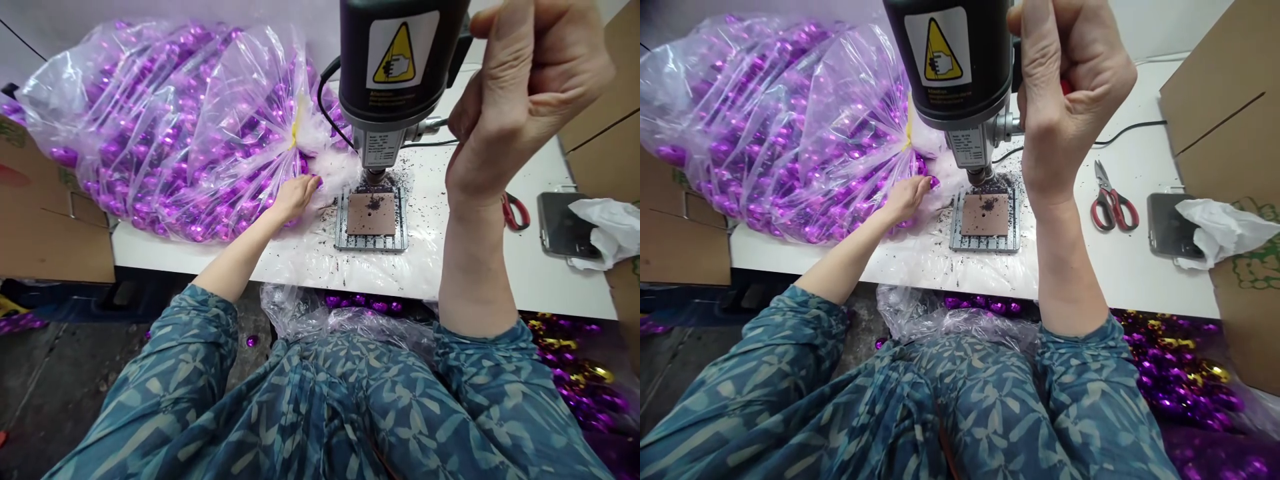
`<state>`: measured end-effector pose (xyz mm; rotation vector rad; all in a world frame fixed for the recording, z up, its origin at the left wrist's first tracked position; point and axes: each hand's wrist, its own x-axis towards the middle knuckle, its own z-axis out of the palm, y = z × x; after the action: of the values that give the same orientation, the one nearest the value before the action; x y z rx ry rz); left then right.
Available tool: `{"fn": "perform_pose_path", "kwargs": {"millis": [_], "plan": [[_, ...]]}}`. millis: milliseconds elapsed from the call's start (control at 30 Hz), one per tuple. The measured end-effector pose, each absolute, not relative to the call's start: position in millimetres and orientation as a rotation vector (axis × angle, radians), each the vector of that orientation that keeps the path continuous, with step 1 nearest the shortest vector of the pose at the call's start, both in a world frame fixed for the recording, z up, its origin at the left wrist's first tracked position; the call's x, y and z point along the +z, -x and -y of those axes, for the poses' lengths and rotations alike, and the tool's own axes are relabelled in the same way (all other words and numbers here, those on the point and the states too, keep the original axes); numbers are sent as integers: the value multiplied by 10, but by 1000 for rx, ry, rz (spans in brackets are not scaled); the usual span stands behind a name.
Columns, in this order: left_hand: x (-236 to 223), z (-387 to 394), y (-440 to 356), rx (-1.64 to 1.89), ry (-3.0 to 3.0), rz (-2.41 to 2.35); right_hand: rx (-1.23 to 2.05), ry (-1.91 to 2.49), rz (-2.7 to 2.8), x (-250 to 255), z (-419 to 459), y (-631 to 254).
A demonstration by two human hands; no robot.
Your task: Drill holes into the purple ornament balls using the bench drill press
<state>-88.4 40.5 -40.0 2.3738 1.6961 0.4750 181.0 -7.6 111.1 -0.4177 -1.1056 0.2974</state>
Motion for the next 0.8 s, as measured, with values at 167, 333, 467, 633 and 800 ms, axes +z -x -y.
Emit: {"fn": "perform_pose_path", "kwargs": {"millis": [167,333,467,633,800], "plan": [[-433,-662,732,344,-2243,-1903,267,411,1081,1085,21,-1797],[-498,-812,632,417,-2073,-1910,239,469,1105,1076,37,-1793],[-494,-712,699,1097,-1808,-1625,235,535,1138,1076,96,-1802],[-406,-282,741,1092,-1414,-1152,262,535,1137,1087,126,-1789],[-408,105,584,924,-1364,-1073,241,495,1070,1110,109,-1728]]}}
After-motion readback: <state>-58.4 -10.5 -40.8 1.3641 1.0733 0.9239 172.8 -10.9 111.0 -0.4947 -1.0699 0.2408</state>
